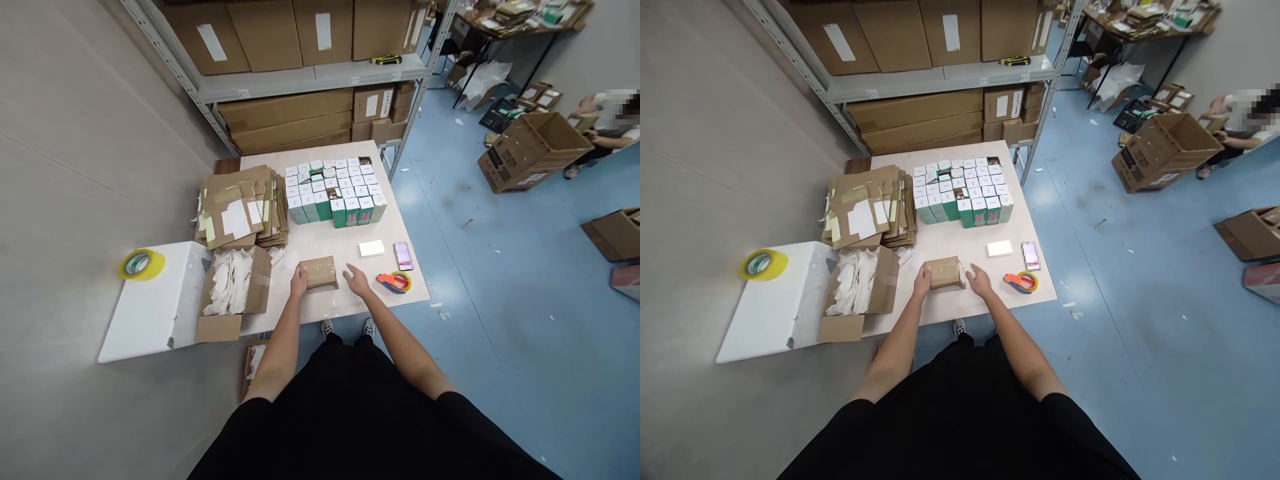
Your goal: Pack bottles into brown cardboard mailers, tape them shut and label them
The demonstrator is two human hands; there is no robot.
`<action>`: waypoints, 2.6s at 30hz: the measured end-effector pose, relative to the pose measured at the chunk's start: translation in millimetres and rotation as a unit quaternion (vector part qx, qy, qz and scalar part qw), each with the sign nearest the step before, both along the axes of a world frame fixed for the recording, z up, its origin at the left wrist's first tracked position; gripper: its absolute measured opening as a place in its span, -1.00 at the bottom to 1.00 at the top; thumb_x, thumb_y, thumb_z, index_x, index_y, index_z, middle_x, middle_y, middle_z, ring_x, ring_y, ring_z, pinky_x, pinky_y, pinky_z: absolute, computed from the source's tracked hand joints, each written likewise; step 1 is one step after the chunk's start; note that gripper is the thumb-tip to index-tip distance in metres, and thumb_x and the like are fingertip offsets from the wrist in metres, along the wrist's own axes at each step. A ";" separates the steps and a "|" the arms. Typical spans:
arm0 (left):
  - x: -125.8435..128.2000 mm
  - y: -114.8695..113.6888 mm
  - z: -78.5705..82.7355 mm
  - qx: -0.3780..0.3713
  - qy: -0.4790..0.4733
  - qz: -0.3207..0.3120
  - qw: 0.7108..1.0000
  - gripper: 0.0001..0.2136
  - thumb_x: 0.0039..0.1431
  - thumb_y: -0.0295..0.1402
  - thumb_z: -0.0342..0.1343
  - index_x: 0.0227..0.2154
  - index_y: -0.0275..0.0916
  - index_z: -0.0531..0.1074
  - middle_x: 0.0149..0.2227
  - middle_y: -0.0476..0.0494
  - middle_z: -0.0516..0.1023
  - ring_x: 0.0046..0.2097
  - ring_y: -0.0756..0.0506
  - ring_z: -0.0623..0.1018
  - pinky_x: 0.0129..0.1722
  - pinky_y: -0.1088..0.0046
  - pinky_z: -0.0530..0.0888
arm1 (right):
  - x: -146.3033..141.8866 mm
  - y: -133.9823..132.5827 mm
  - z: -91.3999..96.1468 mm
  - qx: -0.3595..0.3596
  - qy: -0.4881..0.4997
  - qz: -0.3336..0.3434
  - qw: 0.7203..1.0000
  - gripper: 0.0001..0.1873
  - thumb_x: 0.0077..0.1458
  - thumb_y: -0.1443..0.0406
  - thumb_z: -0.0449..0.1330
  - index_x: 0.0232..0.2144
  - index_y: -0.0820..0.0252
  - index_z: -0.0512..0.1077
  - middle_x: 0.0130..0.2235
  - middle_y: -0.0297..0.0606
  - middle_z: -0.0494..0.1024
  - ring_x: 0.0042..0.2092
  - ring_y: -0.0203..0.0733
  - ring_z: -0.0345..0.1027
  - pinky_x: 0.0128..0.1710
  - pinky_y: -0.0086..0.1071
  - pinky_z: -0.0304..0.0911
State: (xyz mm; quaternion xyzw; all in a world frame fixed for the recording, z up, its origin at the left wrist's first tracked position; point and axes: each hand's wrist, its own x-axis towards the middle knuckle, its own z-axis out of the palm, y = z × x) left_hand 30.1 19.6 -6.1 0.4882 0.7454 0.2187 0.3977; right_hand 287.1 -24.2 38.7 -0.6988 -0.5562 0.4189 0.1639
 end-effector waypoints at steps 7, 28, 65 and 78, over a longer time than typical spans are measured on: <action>-1.8 3.8 -3.5 -0.029 -0.019 0.002 0.999 -0.44 0.45 -0.10 -0.05 0.40 -0.23 0.23 0.36 -0.26 0.41 0.36 -0.22 0.41 0.36 0.27 0.30 | -46.1 12.8 2.8 -0.074 0.056 0.048 0.995 -0.50 0.42 0.09 -0.02 0.28 0.02 0.41 0.22 -0.29 0.57 0.23 -0.10 0.43 0.21 -0.33 0.28; -11.8 -4.5 -14.8 0.015 -0.187 -0.056 0.981 -0.31 0.18 -0.46 0.23 0.39 -0.14 0.28 0.39 -0.31 0.33 0.34 -0.27 0.42 0.24 0.20 0.47 | -32.1 5.6 -9.6 0.001 0.054 -0.135 0.989 -0.32 0.31 0.11 0.01 0.42 0.13 0.20 0.43 -0.19 0.29 0.40 -0.11 0.23 0.30 -0.28 0.25; 249.0 105.2 -85.8 -0.105 -0.016 -0.069 0.992 -0.61 0.22 -0.37 0.19 0.11 -0.27 0.52 0.12 -0.25 0.62 0.10 -0.20 0.61 0.05 0.42 0.48 | 162.6 89.1 -126.5 -0.102 -0.104 0.027 0.989 -0.45 0.21 0.39 0.10 0.25 0.18 0.37 0.53 -0.17 0.03 0.54 0.16 -0.26 0.33 -0.05 0.16; 272.7 103.5 -78.8 -0.118 0.062 -0.008 0.991 -0.56 0.16 -0.09 0.30 0.04 -0.21 0.56 0.02 -0.23 0.68 0.03 -0.20 0.65 -0.02 0.39 0.48 | 156.5 92.1 -127.2 -0.078 -0.099 0.128 0.984 -0.33 0.17 0.49 0.05 0.33 0.14 0.26 0.34 -0.08 0.40 0.56 0.05 -0.36 0.42 0.00 -0.11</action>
